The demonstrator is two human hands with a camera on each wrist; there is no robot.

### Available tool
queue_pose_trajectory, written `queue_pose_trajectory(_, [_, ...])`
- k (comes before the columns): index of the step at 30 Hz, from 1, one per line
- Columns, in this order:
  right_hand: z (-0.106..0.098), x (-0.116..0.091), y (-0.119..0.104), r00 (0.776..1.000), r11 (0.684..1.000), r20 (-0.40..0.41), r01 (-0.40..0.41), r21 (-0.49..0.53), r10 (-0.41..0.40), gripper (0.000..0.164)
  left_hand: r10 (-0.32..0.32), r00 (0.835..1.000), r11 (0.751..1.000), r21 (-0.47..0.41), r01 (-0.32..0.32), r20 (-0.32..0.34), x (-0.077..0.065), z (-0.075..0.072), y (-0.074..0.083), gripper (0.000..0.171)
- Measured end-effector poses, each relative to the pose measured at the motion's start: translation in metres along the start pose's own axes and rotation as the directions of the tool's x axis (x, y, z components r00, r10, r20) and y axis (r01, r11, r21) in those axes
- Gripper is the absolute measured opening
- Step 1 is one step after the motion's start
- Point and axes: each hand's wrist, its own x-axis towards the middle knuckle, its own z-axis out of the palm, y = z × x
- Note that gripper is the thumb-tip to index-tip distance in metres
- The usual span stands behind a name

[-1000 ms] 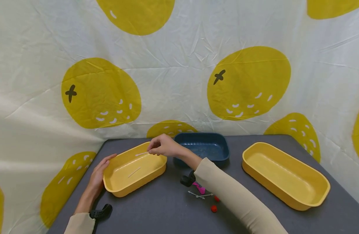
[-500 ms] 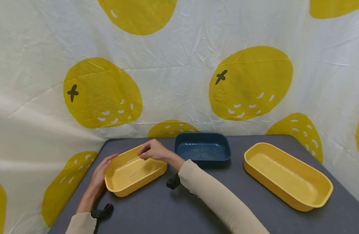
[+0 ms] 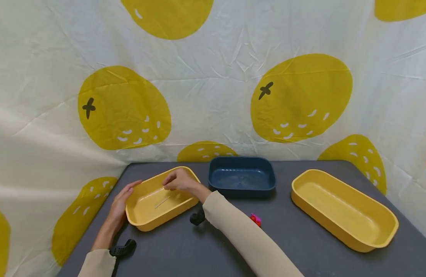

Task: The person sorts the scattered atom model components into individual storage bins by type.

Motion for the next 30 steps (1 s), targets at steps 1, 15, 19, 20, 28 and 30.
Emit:
queue_pose_trajectory(1, [0.001,0.001,0.001,1.000,1.000,-0.006,-0.006,-0.010,0.006,0.009,-0.004,1.000,1.000,0.002,0.004,0.001,0.000,0.000,0.000,0.059])
queue_pose_trajectory(15, [0.010,0.006,0.012,0.997,0.981,-0.019,-0.074,-0.180,0.072,0.004,0.000,1.000,1.000,0.021,0.001,-0.014,-0.003,0.002,-0.003,0.058])
queue_pose_trajectory(19, [0.009,0.005,0.011,0.995,0.965,-0.016,-0.103,-0.241,0.102,0.004,0.008,1.000,1.000,0.016,-0.008,-0.014,-0.002,0.002,-0.004,0.058])
queue_pose_trajectory(20, [0.009,0.005,0.011,0.994,0.962,-0.020,-0.110,-0.250,0.109,0.003,0.011,1.000,1.000,0.015,-0.011,-0.013,-0.002,0.002,-0.004,0.058])
queue_pose_trajectory(28, [0.009,0.010,0.012,0.994,0.949,-0.025,-0.113,-0.294,0.111,0.003,0.017,0.999,1.000,0.001,-0.017,-0.027,0.002,0.001,-0.002,0.056])
queue_pose_trajectory(30, [0.009,0.011,0.012,0.993,0.946,-0.021,-0.114,-0.304,0.113,0.003,0.016,0.999,1.000,-0.007,-0.016,-0.028,0.002,0.000,-0.002,0.056])
